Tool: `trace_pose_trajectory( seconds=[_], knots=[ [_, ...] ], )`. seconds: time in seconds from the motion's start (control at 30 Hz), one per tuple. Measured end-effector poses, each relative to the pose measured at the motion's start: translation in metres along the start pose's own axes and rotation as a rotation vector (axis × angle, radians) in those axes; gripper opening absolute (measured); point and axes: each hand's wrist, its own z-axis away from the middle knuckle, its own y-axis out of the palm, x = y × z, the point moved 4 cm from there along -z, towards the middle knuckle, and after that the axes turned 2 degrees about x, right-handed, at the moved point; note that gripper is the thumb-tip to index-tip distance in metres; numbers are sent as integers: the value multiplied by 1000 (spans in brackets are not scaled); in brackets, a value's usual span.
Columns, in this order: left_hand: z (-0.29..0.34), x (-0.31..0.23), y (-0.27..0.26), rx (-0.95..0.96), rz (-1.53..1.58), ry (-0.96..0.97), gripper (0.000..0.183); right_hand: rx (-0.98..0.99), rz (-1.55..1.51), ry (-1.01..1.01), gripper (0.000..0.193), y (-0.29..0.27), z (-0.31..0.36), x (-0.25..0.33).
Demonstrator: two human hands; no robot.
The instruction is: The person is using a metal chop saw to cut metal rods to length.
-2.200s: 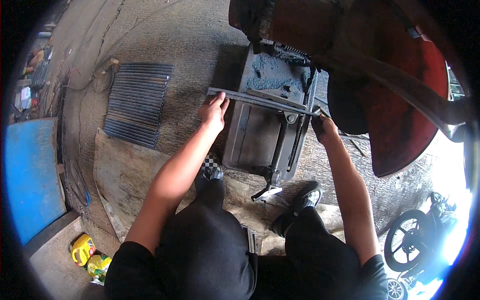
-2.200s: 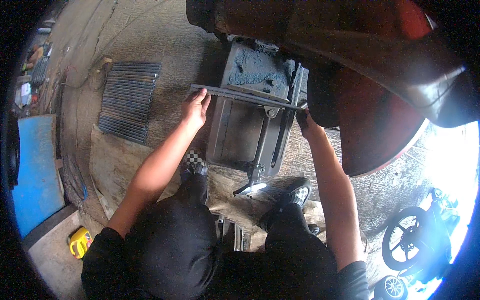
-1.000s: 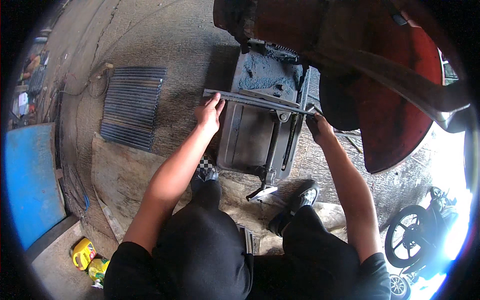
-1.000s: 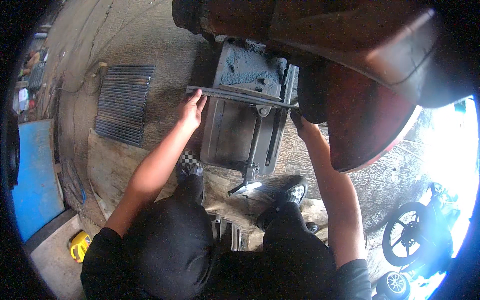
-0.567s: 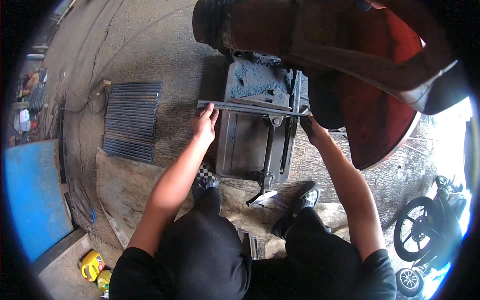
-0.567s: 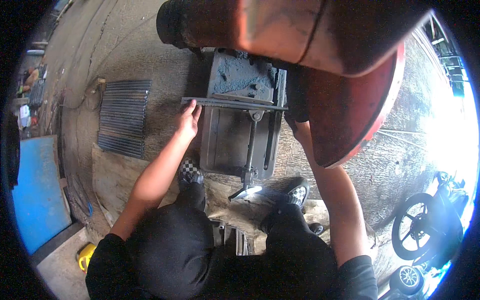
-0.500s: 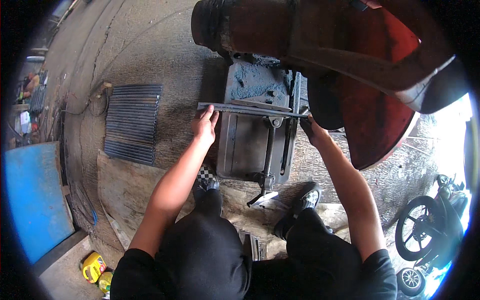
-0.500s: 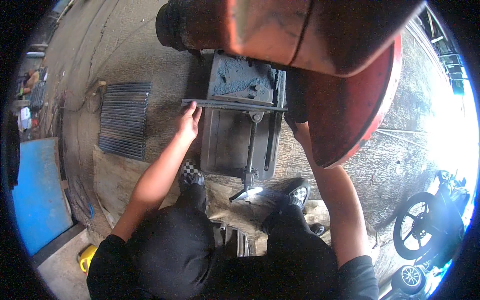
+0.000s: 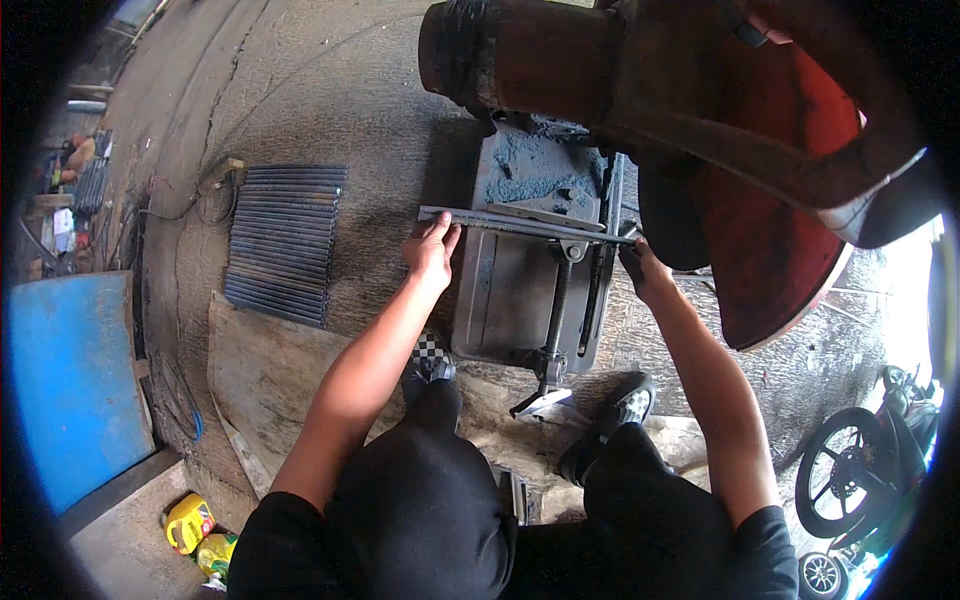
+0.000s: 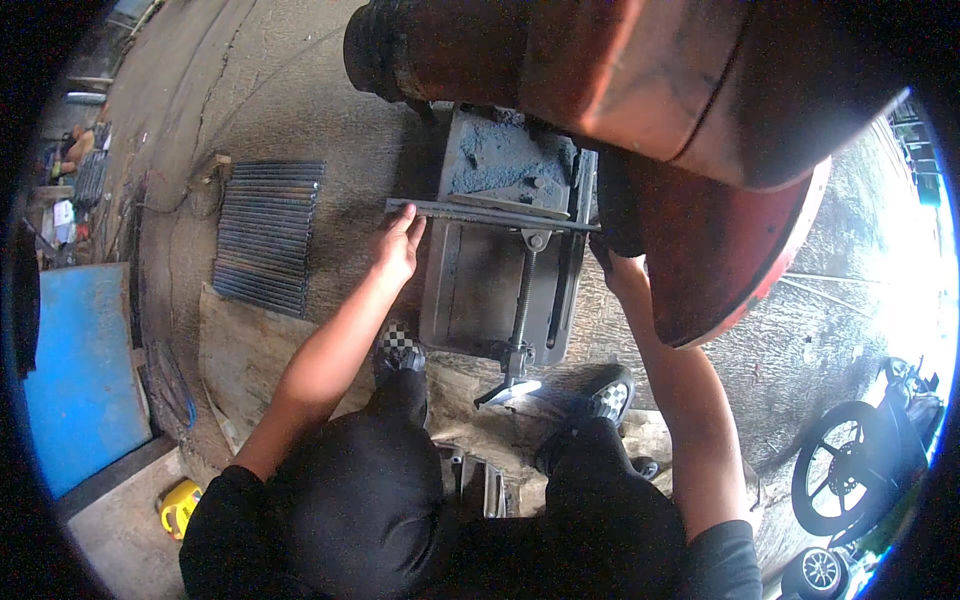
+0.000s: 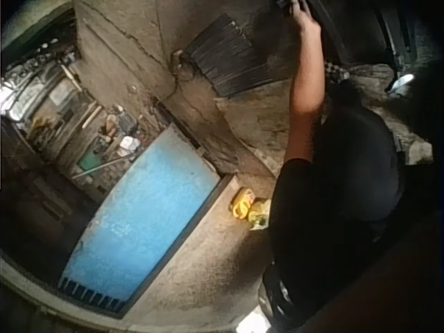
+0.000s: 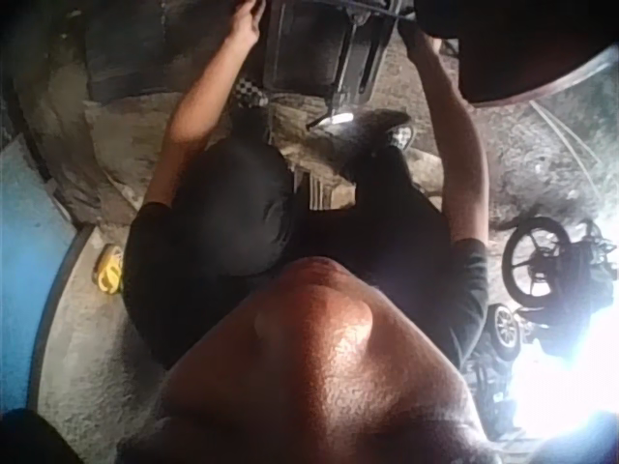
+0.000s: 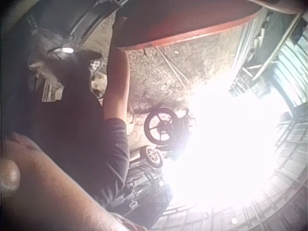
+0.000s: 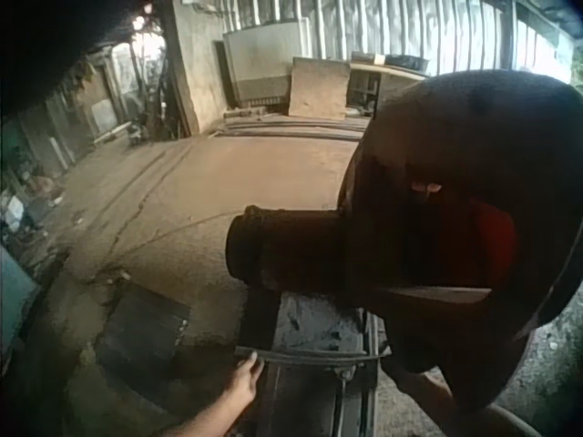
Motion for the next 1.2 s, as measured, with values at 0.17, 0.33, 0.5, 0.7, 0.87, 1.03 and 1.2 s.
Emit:
trace_pose_trajectory(
  seconds=[0.17,0.33,0.5,0.7,0.87,1.03,1.2],
  knots=[
    [0,-1,1,10,-13,7,18,149,916,-933,12,2,-3,7],
    [0,1,0,5,-17,-15,21,155,747,-822,13,1,-3,-1],
    [-2,0,-1,9,-12,-2,20,82,159,-326,15,3,-8,-4],
    [-4,1,-3,-2,-35,23,20,-196,-188,106,12,-10,-24,-25],
    [-7,1,-5,-20,-26,28,18,-242,-161,118,14,-16,-27,-32],
    [-5,0,-4,6,-23,39,18,-171,-203,128,14,-11,-28,-28],
    [-1,-1,-2,28,-1,21,20,-219,-41,270,13,-11,-8,-8]
  ],
)
